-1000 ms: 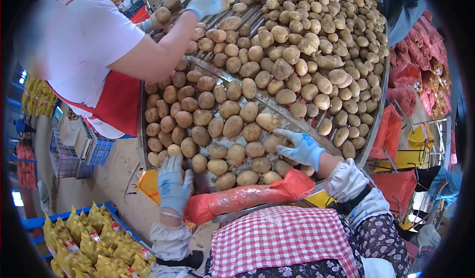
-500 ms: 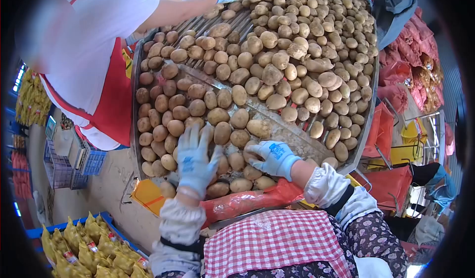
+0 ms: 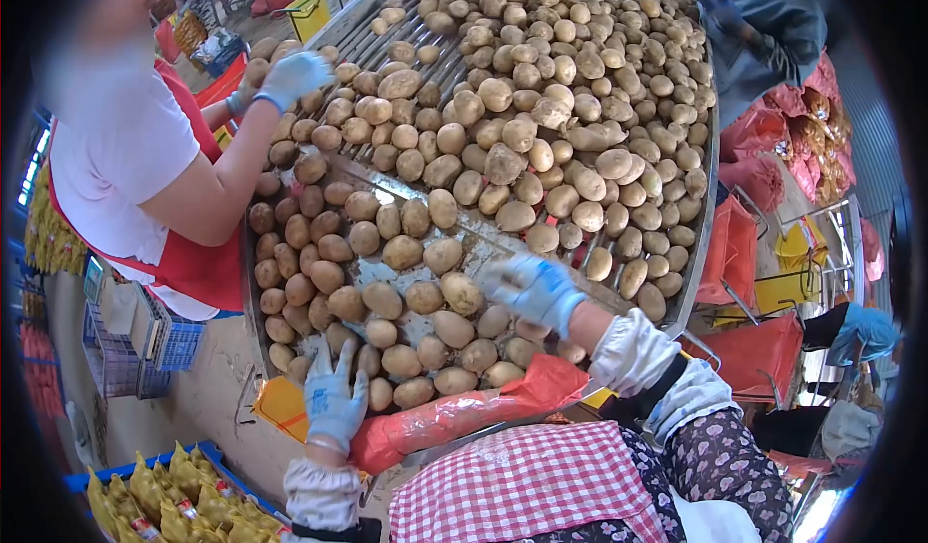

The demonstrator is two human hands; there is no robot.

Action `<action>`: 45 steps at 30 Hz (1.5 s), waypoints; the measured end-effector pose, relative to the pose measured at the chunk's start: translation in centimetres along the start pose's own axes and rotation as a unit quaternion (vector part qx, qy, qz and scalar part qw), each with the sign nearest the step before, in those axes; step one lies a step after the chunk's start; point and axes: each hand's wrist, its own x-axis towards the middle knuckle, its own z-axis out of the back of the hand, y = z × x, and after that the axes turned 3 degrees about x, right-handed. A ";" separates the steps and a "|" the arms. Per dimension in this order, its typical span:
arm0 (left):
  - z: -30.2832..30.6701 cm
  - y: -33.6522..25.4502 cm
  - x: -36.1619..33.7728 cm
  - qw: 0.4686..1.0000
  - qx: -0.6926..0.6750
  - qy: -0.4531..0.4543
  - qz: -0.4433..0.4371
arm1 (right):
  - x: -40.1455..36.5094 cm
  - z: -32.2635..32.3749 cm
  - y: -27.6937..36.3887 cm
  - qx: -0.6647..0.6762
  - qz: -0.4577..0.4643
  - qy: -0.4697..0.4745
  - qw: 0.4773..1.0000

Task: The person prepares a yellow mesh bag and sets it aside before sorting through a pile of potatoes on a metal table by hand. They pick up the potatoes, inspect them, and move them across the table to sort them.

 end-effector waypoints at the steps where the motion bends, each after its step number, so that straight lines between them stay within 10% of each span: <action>1: 0.1 0.7 -0.6 1.000 0.000 -0.001 0.000 | 0.2 1.6 -0.8 0.000 -0.030 -0.146 0.989; 2: 0.2 1.6 -1.1 0.997 -0.041 0.039 0.045 | 0.4 2.9 -1.5 0.000 -0.059 -0.290 0.955; 4: 0.8 1.6 -0.9 0.990 -0.082 0.078 0.088 | 1.2 4.6 -2.9 -0.068 -0.124 -0.275 0.951; 6: 1.8 0.5 1.1 0.992 -0.025 -0.120 0.029 | 1.4 3.5 -3.7 -0.137 -0.193 -0.264 0.935; 12: 2.5 -5.0 11.7 0.979 -0.109 -0.141 -0.096 | -3.1 0.9 -2.3 -0.030 -0.010 -0.209 0.977; 14: 0.9 -5.8 16.7 0.972 -0.102 -0.178 -0.115 | -3.5 3.9 -4.2 0.111 -0.183 -0.289 0.933; 16: 0.1 -7.4 20.3 0.973 -0.058 -0.203 -0.090 | -3.5 5.2 -7.6 -0.030 -0.193 -0.435 0.879; 18: 0.4 -10.0 21.7 0.996 0.026 -0.035 -0.075 | -4.2 5.3 -6.0 -0.053 -0.268 -0.324 0.906; 20: -3.2 -11.6 20.2 0.974 -0.031 -0.165 -0.155 | -5.1 4.1 -6.5 -0.020 -0.199 -0.193 0.961; 24: -0.3 -12.6 15.7 0.931 -0.117 -0.096 -0.331 | -5.5 5.1 -4.8 0.013 -0.132 -0.233 0.963; 27: 2.4 -13.9 19.0 0.911 -0.341 0.036 -0.230 | -1.9 9.2 -6.8 -0.072 -0.118 -0.367 0.920; 30: 1.8 -16.8 25.1 0.898 -0.225 -0.232 -0.300 | 1.1 12.6 -5.2 -0.076 -0.176 -0.295 0.936; 34: -2.3 -18.3 30.6 0.955 -0.126 -0.185 -0.193 | 2.5 14.7 -0.8 -0.111 -0.271 0.011 0.956; 39: -2.8 -17.9 26.7 0.970 -0.060 -0.062 -0.225 | 4.8 15.2 -4.1 -0.090 -0.246 -0.169 0.950; 45: 0.9 -17.3 18.4 0.934 -0.134 -0.047 -0.328 | 8.5 15.1 -2.5 -0.202 -0.282 -0.106 0.932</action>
